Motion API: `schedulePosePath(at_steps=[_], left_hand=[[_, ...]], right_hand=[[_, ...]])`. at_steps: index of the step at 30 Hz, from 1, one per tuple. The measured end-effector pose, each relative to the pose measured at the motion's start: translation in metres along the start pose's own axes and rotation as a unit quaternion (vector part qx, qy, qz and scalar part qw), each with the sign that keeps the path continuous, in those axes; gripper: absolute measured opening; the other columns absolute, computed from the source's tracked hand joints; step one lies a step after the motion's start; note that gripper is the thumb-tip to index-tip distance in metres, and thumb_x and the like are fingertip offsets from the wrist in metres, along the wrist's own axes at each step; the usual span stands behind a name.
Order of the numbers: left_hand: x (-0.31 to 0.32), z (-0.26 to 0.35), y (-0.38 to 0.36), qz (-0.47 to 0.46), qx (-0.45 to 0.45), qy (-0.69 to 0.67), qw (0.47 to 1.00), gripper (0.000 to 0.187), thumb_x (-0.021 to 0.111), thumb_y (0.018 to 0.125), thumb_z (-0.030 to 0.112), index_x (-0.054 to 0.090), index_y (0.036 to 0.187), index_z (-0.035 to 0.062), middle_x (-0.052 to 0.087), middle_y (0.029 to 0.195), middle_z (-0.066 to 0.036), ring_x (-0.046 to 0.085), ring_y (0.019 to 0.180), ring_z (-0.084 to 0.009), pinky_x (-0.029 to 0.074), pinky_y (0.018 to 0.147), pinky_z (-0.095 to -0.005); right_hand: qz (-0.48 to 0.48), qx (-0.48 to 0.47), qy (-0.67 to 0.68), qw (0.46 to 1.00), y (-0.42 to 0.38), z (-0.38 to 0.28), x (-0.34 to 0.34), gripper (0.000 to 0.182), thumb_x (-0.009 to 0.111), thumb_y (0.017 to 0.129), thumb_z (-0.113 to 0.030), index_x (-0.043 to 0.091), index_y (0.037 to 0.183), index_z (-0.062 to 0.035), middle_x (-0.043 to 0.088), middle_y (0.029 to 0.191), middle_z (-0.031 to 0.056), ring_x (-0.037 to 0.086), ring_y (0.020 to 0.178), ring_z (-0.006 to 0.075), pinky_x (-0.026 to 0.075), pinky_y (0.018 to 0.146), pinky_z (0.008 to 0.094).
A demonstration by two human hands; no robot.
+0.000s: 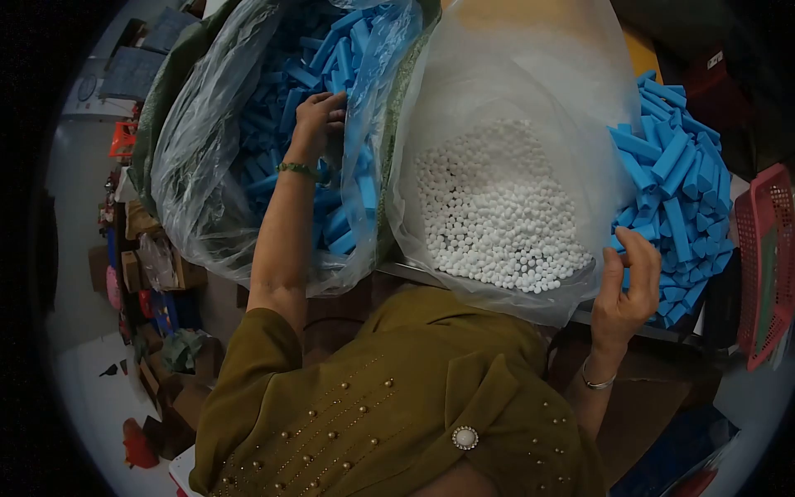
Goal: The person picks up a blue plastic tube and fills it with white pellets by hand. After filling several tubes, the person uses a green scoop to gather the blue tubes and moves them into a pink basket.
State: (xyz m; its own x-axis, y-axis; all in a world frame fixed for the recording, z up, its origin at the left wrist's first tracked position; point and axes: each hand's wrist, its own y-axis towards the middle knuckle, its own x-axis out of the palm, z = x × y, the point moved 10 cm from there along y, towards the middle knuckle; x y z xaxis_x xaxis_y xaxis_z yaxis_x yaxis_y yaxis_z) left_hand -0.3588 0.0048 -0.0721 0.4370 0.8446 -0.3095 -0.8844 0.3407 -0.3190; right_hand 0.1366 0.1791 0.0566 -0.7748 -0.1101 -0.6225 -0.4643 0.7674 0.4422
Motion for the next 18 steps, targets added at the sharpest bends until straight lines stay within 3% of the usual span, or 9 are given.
schedulePosePath(at_steps=[3, 5, 7, 8, 10, 12, 14, 17, 18], left_hand=[[-0.003, 0.002, -0.009, -0.015, -0.004, -0.133, 0.991, 0.046, 0.071, 0.083, 0.009, 0.052, 0.121, -0.0077, 0.063, 0.100, -0.016, 0.067, 0.088, -0.0223, 0.055, 0.069, -0.0297], [-0.005, 0.013, -0.034, -0.022, 0.018, -0.196, 0.980, 0.041, 0.069, 0.084, 0.004, 0.053, 0.120, -0.0076, 0.063, 0.101, -0.015, 0.067, 0.088, -0.0215, 0.056, 0.071, -0.0303], [0.000, 0.046, -0.077, -0.095, 0.126, -0.265, 0.951, 0.033, 0.064, 0.085, 0.000, 0.054, 0.117, -0.0054, 0.063, 0.102, -0.014, 0.067, 0.089, -0.0207, 0.056, 0.076, -0.0314], [0.003, 0.051, -0.100, -0.097, 0.123, -0.264, 0.952, 0.033, 0.064, 0.085, 0.000, 0.054, 0.117, -0.0054, 0.063, 0.102, -0.014, 0.067, 0.089, -0.0207, 0.056, 0.076, -0.0314], [0.020, 0.080, -0.159, -0.133, 0.237, -0.223, 0.936, 0.032, 0.064, 0.084, -0.005, 0.054, 0.114, -0.0035, 0.063, 0.102, -0.013, 0.066, 0.091, -0.0197, 0.056, 0.080, -0.0319], [0.048, 0.083, -0.207, -0.178, 0.285, -0.207, 0.919, 0.035, 0.064, 0.082, -0.010, 0.054, 0.114, -0.0027, 0.063, 0.101, -0.011, 0.066, 0.091, -0.0184, 0.055, 0.081, -0.0310], [0.091, 0.075, -0.246, -0.240, 0.310, -0.176, 0.903, 0.041, 0.068, 0.076, -0.013, 0.053, 0.112, -0.0011, 0.058, 0.101, -0.008, 0.063, 0.091, -0.0171, 0.055, 0.080, -0.0291], [0.139, 0.051, -0.276, -0.287, 0.369, -0.074, 0.881, 0.044, 0.072, 0.072, -0.011, 0.053, 0.110, 0.0003, 0.053, 0.100, -0.010, 0.060, 0.090, -0.0188, 0.054, 0.080, -0.0289], [0.151, 0.046, -0.283, -0.297, 0.373, -0.055, 0.877, 0.044, 0.073, 0.071, -0.009, 0.053, 0.110, 0.0004, 0.053, 0.100, -0.011, 0.060, 0.089, -0.0203, 0.054, 0.079, -0.0298]], right_hand=[[-0.002, -0.027, 0.011, 1.000, 0.000, -0.012, 0.002, 0.023, 0.057, 0.089, 0.005, 0.065, 0.110, 0.0003, 0.063, 0.106, 0.0094, 0.057, 0.076, 0.0142, 0.050, 0.064, 0.0270], [-0.004, -0.009, 0.031, 0.999, -0.002, -0.014, 0.002, 0.022, 0.060, 0.087, 0.005, 0.065, 0.108, 0.0006, 0.063, 0.104, 0.0104, 0.059, 0.080, 0.0173, 0.050, 0.065, 0.0280], [-0.007, 0.012, 0.052, 0.999, -0.005, -0.015, 0.005, 0.022, 0.062, 0.085, 0.006, 0.066, 0.106, 0.0009, 0.064, 0.103, 0.0114, 0.060, 0.084, 0.0204, 0.049, 0.067, 0.0291], [-0.025, 0.010, 0.082, 0.996, -0.006, -0.017, 0.011, 0.023, 0.063, 0.084, 0.006, 0.066, 0.106, 0.0011, 0.064, 0.102, 0.0115, 0.060, 0.083, 0.0201, 0.050, 0.066, 0.0288], [-0.044, 0.015, 0.107, 0.993, -0.006, -0.025, 0.022, 0.025, 0.064, 0.082, 0.007, 0.066, 0.106, 0.0013, 0.064, 0.101, 0.0116, 0.061, 0.081, 0.0198, 0.050, 0.065, 0.0285], [-0.092, -0.025, 0.161, 0.982, -0.002, -0.051, 0.041, 0.029, 0.068, 0.079, 0.007, 0.066, 0.107, 0.0017, 0.063, 0.099, 0.0118, 0.060, 0.076, 0.0172, 0.049, 0.062, 0.0275], [-0.121, 0.022, 0.241, 0.963, -0.003, -0.058, 0.063, 0.032, 0.071, 0.075, 0.006, 0.065, 0.106, 0.0017, 0.062, 0.096, 0.0103, 0.058, 0.068, 0.0138, 0.046, 0.058, 0.0265], [-0.165, 0.068, 0.241, 0.954, -0.013, -0.052, 0.083, 0.026, 0.066, 0.077, 0.007, 0.066, 0.103, 0.0021, 0.065, 0.099, 0.0094, 0.058, 0.074, 0.0154, 0.047, 0.066, 0.0253], [-0.150, 0.153, 0.327, 0.920, -0.021, -0.034, 0.093, 0.027, 0.068, 0.077, 0.005, 0.065, 0.103, 0.0021, 0.065, 0.096, 0.0095, 0.057, 0.072, 0.0158, 0.046, 0.065, 0.0267]])
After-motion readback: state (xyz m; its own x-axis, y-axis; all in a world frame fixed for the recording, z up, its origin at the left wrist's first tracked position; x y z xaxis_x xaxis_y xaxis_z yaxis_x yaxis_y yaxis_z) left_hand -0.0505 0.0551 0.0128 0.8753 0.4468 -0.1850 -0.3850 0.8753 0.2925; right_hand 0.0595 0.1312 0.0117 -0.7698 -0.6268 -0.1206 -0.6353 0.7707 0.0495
